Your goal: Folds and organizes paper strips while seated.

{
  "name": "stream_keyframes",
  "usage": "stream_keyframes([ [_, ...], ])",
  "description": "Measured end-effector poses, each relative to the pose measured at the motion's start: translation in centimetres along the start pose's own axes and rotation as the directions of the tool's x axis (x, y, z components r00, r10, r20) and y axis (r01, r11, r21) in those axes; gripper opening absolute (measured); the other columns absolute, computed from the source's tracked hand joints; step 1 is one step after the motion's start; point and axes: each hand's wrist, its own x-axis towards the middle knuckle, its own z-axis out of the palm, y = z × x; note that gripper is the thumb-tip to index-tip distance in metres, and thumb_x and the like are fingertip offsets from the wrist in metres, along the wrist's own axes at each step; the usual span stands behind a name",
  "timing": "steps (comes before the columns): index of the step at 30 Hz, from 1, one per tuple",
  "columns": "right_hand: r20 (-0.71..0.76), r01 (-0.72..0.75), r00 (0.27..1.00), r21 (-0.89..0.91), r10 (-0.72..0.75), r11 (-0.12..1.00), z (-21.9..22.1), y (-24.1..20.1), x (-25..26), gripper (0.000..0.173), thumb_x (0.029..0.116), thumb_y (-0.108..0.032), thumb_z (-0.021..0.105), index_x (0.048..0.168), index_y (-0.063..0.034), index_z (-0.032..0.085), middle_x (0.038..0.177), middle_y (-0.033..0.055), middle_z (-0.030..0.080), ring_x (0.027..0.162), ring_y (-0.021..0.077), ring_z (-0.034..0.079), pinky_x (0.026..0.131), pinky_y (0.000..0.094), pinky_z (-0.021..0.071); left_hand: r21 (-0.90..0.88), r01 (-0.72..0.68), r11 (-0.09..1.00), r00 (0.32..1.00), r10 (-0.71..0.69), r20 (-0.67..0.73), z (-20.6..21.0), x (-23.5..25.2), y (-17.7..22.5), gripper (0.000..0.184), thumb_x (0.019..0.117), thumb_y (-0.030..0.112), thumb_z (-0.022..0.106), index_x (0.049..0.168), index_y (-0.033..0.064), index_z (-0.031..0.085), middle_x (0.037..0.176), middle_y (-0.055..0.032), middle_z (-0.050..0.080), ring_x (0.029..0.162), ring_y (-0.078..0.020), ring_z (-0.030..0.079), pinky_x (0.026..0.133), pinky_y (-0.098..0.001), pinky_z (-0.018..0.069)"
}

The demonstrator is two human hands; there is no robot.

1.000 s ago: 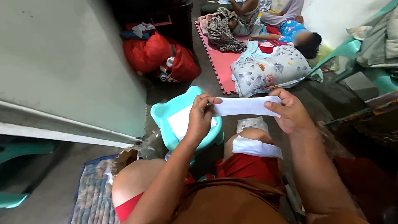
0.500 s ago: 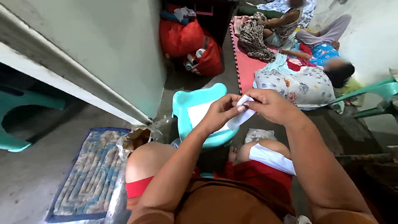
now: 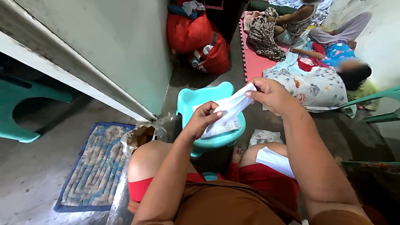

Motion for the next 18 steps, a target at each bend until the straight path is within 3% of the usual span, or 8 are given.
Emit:
stream_keyframes([
  [3,-0.015,-0.053,0.998,0.127,0.055,0.99,0.5,1.5,0.5,0.013,0.0997,-0.006,0.056,0.11,-0.0005,0.061,0.095,0.0066,0.069,0.084,0.0115,0.069,0.078,0.0325,0.0605,-0.033,0.023,0.999,0.998,-0.025,-0.058,-1.5,-0.5,-0.5,0.004,0.0981,0.011,0.06,0.097,0.0147,0.063,0.076,0.0024,0.065,0.064,-0.0042,0.062,0.061,-0.0216,0.0545],
  [5,-0.027,-0.083,0.996,0.185,0.09,0.979,0.8,2.7,0.7,0.013,0.1002,-0.004,0.054,0.111,-0.0012,0.059,0.094,0.0064,0.068,0.082,0.0115,0.069,0.074,0.0315,0.0604,-0.064,0.042,0.997,0.993,-0.049,-0.104,-2.1,-0.5,-0.7,0.007,0.099,0.01,0.06,0.096,0.0158,0.062,0.078,0.0026,0.066,0.067,-0.0045,0.063,0.063,-0.0223,0.0555],
  [8,-0.061,-0.15,0.983,0.254,0.17,0.956,1.2,4.7,1.1,0.013,0.1011,-0.002,0.052,0.112,-0.0011,0.058,0.093,0.0068,0.068,0.077,0.0123,0.068,0.068,0.0304,0.0596,-0.112,0.074,0.991,0.979,-0.093,-0.183,-3.0,-0.4,-1.4,0.008,0.1007,0.006,0.058,0.099,0.0134,0.06,0.087,-0.0009,0.068,0.076,-0.0107,0.068,0.075,-0.0317,0.0605],
  [13,-0.059,-0.362,0.913,0.335,0.403,0.87,3.4,8.9,1.4,0.017,0.1038,-0.002,0.051,0.12,0.0013,0.057,0.096,0.0115,0.066,0.074,0.0155,0.066,0.066,0.0329,0.0579,-0.044,0.329,0.943,0.842,-0.314,-0.44,-3.4,0.3,-3.0,0.012,0.1002,0.007,0.063,0.108,0.0051,0.055,0.09,-0.0078,0.067,0.077,-0.0173,0.069,0.074,-0.0378,0.061],
  [18,0.044,-0.562,0.815,0.302,0.578,0.77,6.1,14.0,1.0,0.023,0.1047,-0.008,0.055,0.127,-0.0033,0.055,0.102,0.0147,0.064,0.072,0.0176,0.063,0.064,0.033,0.0556,0.092,0.524,0.847,0.754,-0.41,-0.514,-4.0,0.4,-5.5,0.026,0.0987,0.004,0.065,0.121,-0.0016,0.055,0.1,-0.0174,0.066,0.079,-0.0231,0.069,0.074,-0.0407,0.0599],
])
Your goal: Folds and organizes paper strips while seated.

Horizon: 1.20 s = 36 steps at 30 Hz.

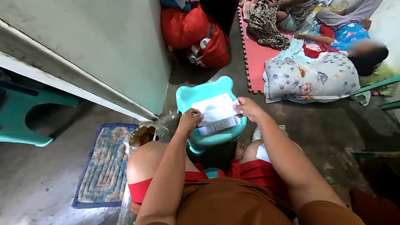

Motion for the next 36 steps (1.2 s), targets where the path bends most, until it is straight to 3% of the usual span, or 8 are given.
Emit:
stream_keyframes([
  [5,-0.009,-0.045,0.999,-0.082,0.045,0.996,0.2,1.5,1.4,0.023,0.1023,-0.006,0.058,0.125,-0.0031,0.057,0.099,0.0174,0.065,0.069,0.0199,0.063,0.06,0.0338,0.0539,0.227,0.034,0.973,0.999,-0.025,-0.042,0.2,0.7,-0.7,0.029,0.097,0.008,0.069,0.123,-0.0008,0.058,0.101,-0.0204,0.067,0.082,-0.0266,0.069,0.078,-0.0444,0.0593],
  [10,-0.016,-0.116,0.993,-0.191,0.115,0.975,0.5,1.8,2.3,0.028,0.1006,-0.009,0.064,0.126,-0.0012,0.057,0.103,0.0188,0.065,0.073,0.0228,0.065,0.063,0.037,0.0556,0.513,0.014,0.859,0.998,0.017,-0.056,0.5,0.7,-1.2,0.042,0.0934,0.012,0.074,0.129,0.0014,0.056,0.105,-0.0219,0.07,0.09,-0.0335,0.071,0.085,-0.0531,0.0578],
  [15,-0.031,-0.154,0.988,-0.262,0.152,0.953,0.8,1.9,2.3,0.031,0.0979,-0.01,0.068,0.124,0.0008,0.055,0.099,0.0187,0.064,0.071,0.0231,0.065,0.064,0.0378,0.0567,0.512,-0.031,0.858,0.999,0.041,-0.009,0.9,0.1,-0.8,0.062,0.0914,0.008,0.076,0.143,0.0059,0.041,0.111,-0.0222,0.07,0.09,-0.0353,0.072,0.081,-0.0539,0.0594],
  [17,-0.034,-0.157,0.987,-0.275,0.154,0.948,0.7,2.0,2.4,0.032,0.0972,-0.008,0.068,0.125,0.0008,0.055,0.102,0.0193,0.063,0.072,0.024,0.065,0.065,0.0387,0.0567,0.538,-0.045,0.842,0.999,0.042,0.018,0.9,-0.1,-0.6,0.06,0.0896,0.004,0.076,0.14,0.0078,0.044,0.115,-0.0229,0.068,0.094,-0.0372,0.072,0.083,-0.0555,0.0593],
  [19,-0.046,-0.152,0.988,-0.287,0.145,0.946,0.4,2.1,2.5,0.035,0.0962,-0.007,0.069,0.127,0.0005,0.055,0.104,0.0198,0.063,0.073,0.0246,0.065,0.064,0.0395,0.0567,0.606,-0.069,0.792,0.998,0.054,0.043,0.9,-0.2,-0.5,0.046,0.0901,0.003,0.075,0.131,0.0045,0.055,0.121,-0.0235,0.066,0.102,-0.0387,0.069,0.088,-0.0582,0.0564],
  [23,-0.064,-0.172,0.985,-0.3,0.16,0.938,0.0,2.0,2.3,0.037,0.0957,-0.006,0.07,0.128,0.0002,0.054,0.106,0.0209,0.064,0.075,0.0257,0.065,0.067,0.0408,0.0567,0.705,-0.085,0.704,0.996,0.043,0.077,1.0,-0.2,-0.2,0.02,0.0937,0.007,0.071,0.113,0.0028,0.068,0.116,-0.0211,0.067,0.107,-0.0367,0.066,0.094,-0.0578,0.0528],
  [32,-0.073,-0.178,0.984,-0.394,0.163,0.902,-0.1,2.7,2.8,0.034,0.0947,-0.009,0.072,0.124,0.0004,0.056,0.096,0.019,0.064,0.067,0.0227,0.062,0.063,0.0391,0.0553,0.754,-0.083,0.652,0.996,0.039,0.076,1.4,-0.5,-0.1,0.026,0.0931,0.016,0.076,0.114,0.0012,0.069,0.116,-0.0229,0.066,0.11,-0.0377,0.064,0.097,-0.0564,0.0507],
  [36,-0.079,-0.178,0.984,-0.422,0.159,0.889,-0.2,2.9,2.9,0.034,0.0941,-0.01,0.073,0.123,0.0002,0.057,0.098,0.0194,0.064,0.069,0.0234,0.062,0.065,0.0404,0.0551,0.761,-0.084,0.643,0.996,0.049,0.068,1.5,-0.4,-0.2,0.028,0.0905,0.012,0.077,0.115,0.0018,0.069,0.118,-0.0227,0.065,0.113,-0.0384,0.063,0.098,-0.0568,0.0502],
])
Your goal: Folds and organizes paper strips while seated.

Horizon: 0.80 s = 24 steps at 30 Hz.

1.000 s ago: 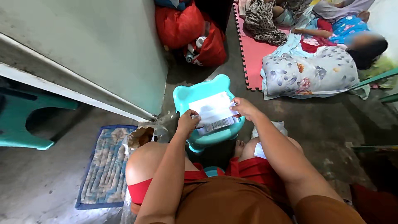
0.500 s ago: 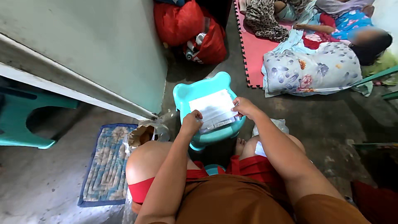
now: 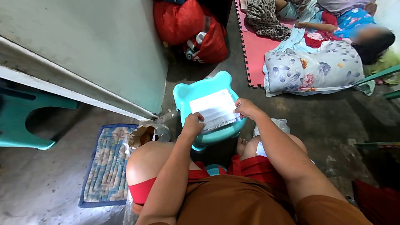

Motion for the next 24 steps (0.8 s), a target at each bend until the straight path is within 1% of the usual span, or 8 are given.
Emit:
stream_keyframes([
  [8,-0.002,0.01,1.0,-0.057,-0.01,0.998,0.1,0.2,0.2,0.037,0.0925,-0.009,0.074,0.123,0.0038,0.058,0.105,0.0258,0.065,0.08,0.0336,0.066,0.074,0.0506,0.0566,-0.005,0.006,1.0,1.0,-0.006,-0.01,0.1,-0.1,0.0,0.031,0.0886,0.012,0.079,0.115,0.0004,0.068,0.118,-0.0244,0.064,0.112,-0.0394,0.063,0.097,-0.0569,0.0508],
  [11,-0.005,0.015,1.0,-0.08,-0.016,0.997,0.1,0.2,0.2,0.037,0.093,-0.011,0.074,0.122,0.0033,0.058,0.104,0.025,0.064,0.078,0.0323,0.065,0.073,0.0499,0.0563,0.011,0.016,1.0,1.0,-0.016,-0.005,0.1,0.0,-0.1,0.032,0.0887,0.013,0.079,0.116,0.0005,0.068,0.118,-0.0249,0.063,0.112,-0.0398,0.062,0.097,-0.0571,0.0509],
  [16,-0.012,0.002,1.0,-0.11,-0.004,0.994,0.3,0.0,0.1,0.037,0.0931,-0.011,0.075,0.122,0.0035,0.058,0.104,0.0256,0.065,0.079,0.0332,0.066,0.074,0.0504,0.0568,0.052,0.023,0.998,1.0,-0.023,-0.004,0.2,-0.1,-0.1,0.031,0.0884,0.011,0.079,0.115,-0.0003,0.067,0.118,-0.0246,0.063,0.113,-0.0394,0.062,0.097,-0.0556,0.0512],
  [19,-0.032,0.023,0.999,-0.186,-0.029,0.982,0.3,-0.1,0.0,0.038,0.0908,-0.012,0.077,0.12,0.0053,0.059,0.108,0.0283,0.065,0.09,0.0399,0.068,0.081,0.0571,0.056,0.099,0.059,0.993,0.998,-0.059,-0.004,0.1,-0.1,-0.1,0.033,0.0881,0.01,0.078,0.117,0.0011,0.067,0.125,-0.0256,0.06,0.117,-0.0405,0.061,0.099,-0.056,0.0512],
  [21,-0.066,0.022,0.997,-0.271,-0.041,0.962,-0.2,-0.6,-0.6,0.041,0.0899,-0.012,0.078,0.122,0.0064,0.059,0.116,0.0312,0.064,0.108,0.0468,0.064,0.092,0.0644,0.0508,0.128,0.099,0.987,0.995,-0.099,-0.006,-0.2,-0.1,-0.2,0.036,0.0888,0.013,0.079,0.12,0.0028,0.066,0.131,-0.0266,0.056,0.118,-0.0417,0.06,0.098,-0.0574,0.0518],
  [22,-0.091,0.017,0.995,-0.285,-0.045,0.958,-0.6,-0.8,-1.0,0.042,0.0914,-0.013,0.076,0.125,0.0058,0.059,0.119,0.0316,0.063,0.114,0.0485,0.062,0.096,0.0665,0.0486,0.133,0.112,0.985,0.994,-0.111,-0.019,-0.4,-0.2,-0.1,0.037,0.0902,0.016,0.078,0.122,0.0028,0.065,0.135,-0.0275,0.053,0.118,-0.0426,0.06,0.097,-0.0581,0.052],
  [23,-0.13,0.028,0.99,-0.258,-0.063,0.966,-1.2,-0.9,-1.2,0.041,0.0933,-0.015,0.074,0.126,0.0055,0.059,0.12,0.032,0.064,0.115,0.0491,0.062,0.096,0.0678,0.0482,0.136,0.114,0.984,0.993,-0.108,-0.046,-0.6,-0.4,0.2,0.038,0.0919,0.019,0.077,0.124,0.0026,0.064,0.137,-0.0281,0.051,0.118,-0.0434,0.06,0.097,-0.0586,0.0525],
  [24,-0.177,0.052,0.98,-0.192,-0.087,0.98,-1.8,-1.0,-1.3,0.04,0.0955,-0.016,0.071,0.127,0.0054,0.059,0.119,0.0317,0.064,0.112,0.0483,0.063,0.094,0.0671,0.0496,0.129,0.092,0.987,0.993,-0.082,-0.081,-0.8,-0.6,0.5,0.038,0.0931,0.021,0.075,0.124,0.0021,0.063,0.138,-0.0284,0.051,0.117,-0.0438,0.061,0.096,-0.059,0.0529],
])
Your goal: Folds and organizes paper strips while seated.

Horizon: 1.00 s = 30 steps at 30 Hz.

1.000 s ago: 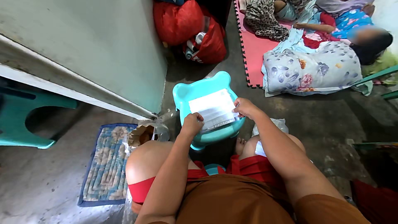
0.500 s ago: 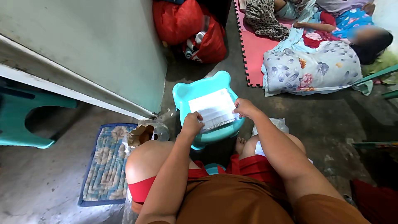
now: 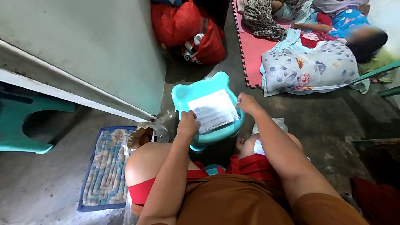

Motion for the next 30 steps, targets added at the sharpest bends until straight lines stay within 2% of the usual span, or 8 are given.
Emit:
stream_keyframes([
  [3,-0.109,0.076,0.993,0.343,-0.041,0.936,-3.4,-0.8,-1.4,0.037,0.1023,-0.019,0.061,0.133,0.0024,0.055,0.119,0.0252,0.064,0.095,0.0365,0.069,0.082,0.0543,0.0582,-0.1,-0.232,0.968,0.97,0.222,-0.095,0.0,-1.1,2.0,0.032,0.0943,0.019,0.074,0.118,-0.0007,0.066,0.127,-0.0267,0.058,0.106,-0.0407,0.064,0.09,-0.0577,0.0547],
  [6,-0.232,0.245,0.965,0.609,-0.126,0.754,-7.3,-2.0,-4.4,0.03,0.1059,-0.018,0.053,0.13,-0.0011,0.054,0.11,0.0149,0.065,0.08,0.0195,0.067,0.071,0.0365,0.0579,-0.294,-0.445,0.846,0.871,0.485,0.079,2.2,-3.4,6.1,0.029,0.0991,0.025,0.068,0.117,0.0027,0.067,0.113,-0.0161,0.067,0.096,-0.0272,0.068,0.088,-0.0487,0.0568],
  [9,-0.366,0.413,0.908,0.691,-0.205,0.594,-10.1,-2.6,-6.9,0.025,0.1071,-0.019,0.051,0.126,-0.0031,0.055,0.1,0.0079,0.065,0.076,0.0146,0.066,0.07,0.0318,0.0587,-0.478,-0.486,0.732,0.668,0.663,0.336,5.5,-6.1,9.6,0.041,0.1021,0.033,0.062,0.13,0.0037,0.064,0.122,-0.0134,0.068,0.109,-0.021,0.067,0.1,-0.0417,0.0541],
  [12,-0.456,0.525,0.848,0.66,-0.269,0.537,-12.1,-2.1,-9.7,0.022,0.1072,-0.019,0.048,0.123,-0.0051,0.056,0.097,0.0039,0.066,0.076,0.0129,0.067,0.072,0.0313,0.059,-0.475,-0.482,0.736,0.625,0.669,0.403,6.8,-7.5,11.5,0.044,0.1,0.036,0.065,0.128,0.0016,0.063,0.117,-0.0161,0.066,0.102,-0.0229,0.065,0.095,-0.0422,0.0529],
  [16,-0.537,0.618,0.777,0.553,-0.328,0.558,-13.3,1.0,-13.3,0.021,0.1065,-0.018,0.046,0.12,-0.0064,0.057,0.096,0.001,0.066,0.078,0.0111,0.067,0.074,0.0308,0.06,-0.514,-0.389,0.764,0.635,0.627,0.452,7.0,-7.0,12.1,0.03,0.1017,0.032,0.063,0.113,0.0046,0.065,0.095,-0.0059,0.064,0.078,-0.0109,0.061,0.074,-0.0313,0.0526],
  [24,-0.49,0.445,0.844,0.411,-0.219,0.796,-9.3,9.6,-18.8,0.021,0.1004,-0.015,0.057,0.117,-0.0034,0.061,0.102,0.0051,0.066,0.084,0.0118,0.065,0.077,0.033,0.0584,-0.624,-0.413,0.663,0.633,0.702,0.327,7.4,-7.0,11.8,0.016,0.0994,0.014,0.063,0.11,0.0024,0.063,0.098,-0.0044,0.065,0.087,-0.0082,0.063,0.082,-0.0277,0.0535],
  [28,-0.227,0.353,0.922,0.15,-0.315,0.924,-6.4,10.5,-20.0,0.027,0.0927,-0.029,0.069,0.107,-0.0066,0.074,0.105,0.0127,0.066,0.1,0.0287,0.062,0.085,0.0507,0.0523,-0.673,-0.477,0.564,0.6,0.769,0.219,7.4,-7.6,12.2,0.022,0.0954,0.007,0.065,0.115,-0.0015,0.062,0.104,-0.0076,0.067,0.095,-0.0103,0.065,0.089,-0.0287,0.0543],
  [30,-0.156,0.367,0.923,0.086,-0.351,0.926,-5.3,10.2,-20.2,0.03,0.0924,-0.035,0.07,0.105,-0.0083,0.075,0.104,0.0122,0.067,0.102,0.0303,0.061,0.086,0.0512,0.0513,-0.665,-0.532,0.524,0.582,0.797,0.163,7.5,-8.2,12.5,0.022,0.0937,0.006,0.066,0.114,-0.002,0.063,0.102,-0.0077,0.066,0.095,-0.0109,0.064,0.088,-0.0286,0.0534],
])
